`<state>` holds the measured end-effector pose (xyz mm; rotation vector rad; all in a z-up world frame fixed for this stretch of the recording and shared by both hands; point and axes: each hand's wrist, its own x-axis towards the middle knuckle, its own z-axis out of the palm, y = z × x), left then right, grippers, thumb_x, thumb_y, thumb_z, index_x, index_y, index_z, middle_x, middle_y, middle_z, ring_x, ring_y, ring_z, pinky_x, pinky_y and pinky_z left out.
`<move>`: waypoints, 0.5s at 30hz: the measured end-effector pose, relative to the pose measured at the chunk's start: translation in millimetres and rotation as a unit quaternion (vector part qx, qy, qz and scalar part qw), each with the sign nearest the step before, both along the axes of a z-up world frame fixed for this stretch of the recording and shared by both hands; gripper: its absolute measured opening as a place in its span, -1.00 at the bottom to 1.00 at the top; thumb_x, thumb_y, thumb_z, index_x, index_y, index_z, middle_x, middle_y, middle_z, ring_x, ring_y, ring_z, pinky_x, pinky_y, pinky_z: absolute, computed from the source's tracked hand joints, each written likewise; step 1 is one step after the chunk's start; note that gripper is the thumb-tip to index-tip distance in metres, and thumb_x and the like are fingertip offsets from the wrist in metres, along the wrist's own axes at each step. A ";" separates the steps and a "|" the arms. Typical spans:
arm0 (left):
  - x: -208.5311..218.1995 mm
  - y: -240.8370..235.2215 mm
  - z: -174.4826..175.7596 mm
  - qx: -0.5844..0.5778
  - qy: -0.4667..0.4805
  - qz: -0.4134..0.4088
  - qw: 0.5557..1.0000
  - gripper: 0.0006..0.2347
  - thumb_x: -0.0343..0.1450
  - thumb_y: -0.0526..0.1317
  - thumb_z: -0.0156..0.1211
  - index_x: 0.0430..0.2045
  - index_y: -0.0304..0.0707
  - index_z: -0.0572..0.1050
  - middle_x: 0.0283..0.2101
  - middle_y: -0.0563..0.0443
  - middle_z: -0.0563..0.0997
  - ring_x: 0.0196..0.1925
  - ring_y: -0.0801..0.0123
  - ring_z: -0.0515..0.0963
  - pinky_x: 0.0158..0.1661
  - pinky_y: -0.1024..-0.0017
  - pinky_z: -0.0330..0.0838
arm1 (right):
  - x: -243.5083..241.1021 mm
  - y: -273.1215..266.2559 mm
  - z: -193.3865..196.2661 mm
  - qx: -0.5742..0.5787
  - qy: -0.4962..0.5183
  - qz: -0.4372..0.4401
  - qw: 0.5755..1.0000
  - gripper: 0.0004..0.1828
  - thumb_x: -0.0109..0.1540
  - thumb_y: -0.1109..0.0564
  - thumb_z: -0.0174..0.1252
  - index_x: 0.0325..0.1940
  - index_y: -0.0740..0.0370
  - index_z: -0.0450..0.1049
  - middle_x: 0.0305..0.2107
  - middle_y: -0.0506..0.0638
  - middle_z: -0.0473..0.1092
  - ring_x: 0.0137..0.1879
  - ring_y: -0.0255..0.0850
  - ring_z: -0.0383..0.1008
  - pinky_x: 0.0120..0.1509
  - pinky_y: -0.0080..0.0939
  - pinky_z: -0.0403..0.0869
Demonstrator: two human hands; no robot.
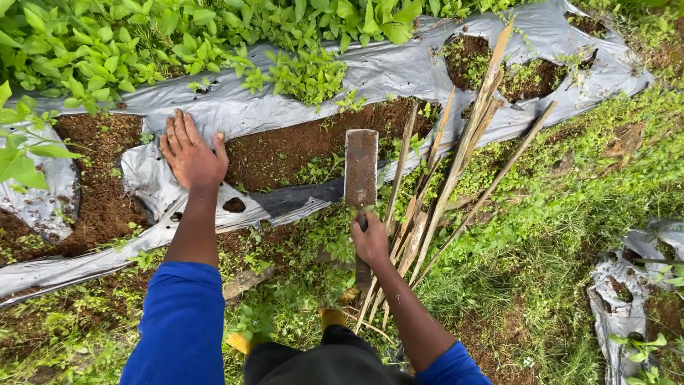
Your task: The person pulls weeds from an agricultural bed by hand and using a hand tool, clearing the soil area around plants.
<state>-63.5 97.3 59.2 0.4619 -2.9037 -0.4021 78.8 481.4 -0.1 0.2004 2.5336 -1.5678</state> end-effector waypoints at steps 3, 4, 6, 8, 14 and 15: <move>-11.0 -7.2 -25.1 -0.033 0.071 -0.001 0.997 -0.39 0.57 0.02 0.04 0.41 -0.49 0.13 0.49 -0.32 0.08 0.52 -0.08 -0.02 0.36 -0.09 -0.23 | -74.2 -20.9 26.9 -0.010 0.046 -0.016 0.999 -0.88 0.37 0.21 0.04 -0.13 0.24 0.50 -0.65 0.03 0.32 -0.62 -0.24 0.27 -0.52 -0.10 0.36; -10.7 -6.0 -27.4 -0.030 0.068 0.006 0.997 -0.39 0.57 0.02 0.04 0.41 -0.49 0.13 0.49 -0.32 0.08 0.52 -0.08 -0.02 0.36 -0.09 -0.23 | -100.1 -27.5 37.2 -0.007 0.042 -0.010 0.999 -0.88 0.37 0.21 0.04 -0.13 0.24 0.50 -0.65 0.03 0.32 -0.62 -0.24 0.27 -0.52 -0.10 0.36; -10.3 -10.1 -24.0 -0.050 0.086 -0.014 0.995 -0.40 0.57 0.02 0.05 0.43 -0.46 0.15 0.50 -0.29 0.08 0.51 -0.08 -0.01 0.32 -0.11 -0.19 | -151.8 -49.2 60.4 -0.018 0.111 -0.073 0.991 -0.91 0.32 0.21 0.05 -0.18 0.21 0.47 -0.66 -0.02 0.22 -0.57 -0.29 0.22 -0.46 -0.13 0.32; -13.2 -10.2 -30.4 -0.066 0.089 -0.006 0.994 -0.39 0.56 0.03 0.06 0.43 -0.44 0.15 0.50 -0.28 0.10 0.51 -0.07 0.01 0.31 -0.09 -0.17 | -208.2 -54.3 50.8 -0.004 0.150 -0.104 0.983 -0.92 0.31 0.24 0.01 -0.22 0.22 0.42 -0.64 -0.05 0.15 -0.55 -0.27 0.15 -0.42 -0.06 0.23; -17.7 -10.2 -41.5 -0.105 0.110 0.020 0.988 -0.39 0.51 0.08 0.08 0.39 -0.35 0.27 0.48 -0.21 0.22 0.49 0.01 0.13 0.28 -0.03 -0.11 | -339.5 -17.0 -21.5 0.109 0.229 -0.166 0.953 -0.83 0.18 0.17 0.09 -0.43 0.10 0.22 -0.58 -0.02 0.06 -0.50 -0.05 0.19 -0.31 0.09 0.14; -17.0 -11.1 -42.6 -0.105 0.117 0.018 0.987 -0.40 0.51 0.08 0.10 0.38 -0.36 0.28 0.47 -0.21 0.23 0.50 0.01 0.14 0.28 -0.02 -0.11 | -350.8 -7.4 -26.5 0.128 0.238 -0.152 0.951 -0.83 0.16 0.15 0.13 -0.44 0.15 0.26 -0.58 0.06 0.14 -0.48 0.08 0.33 -0.33 0.18 0.27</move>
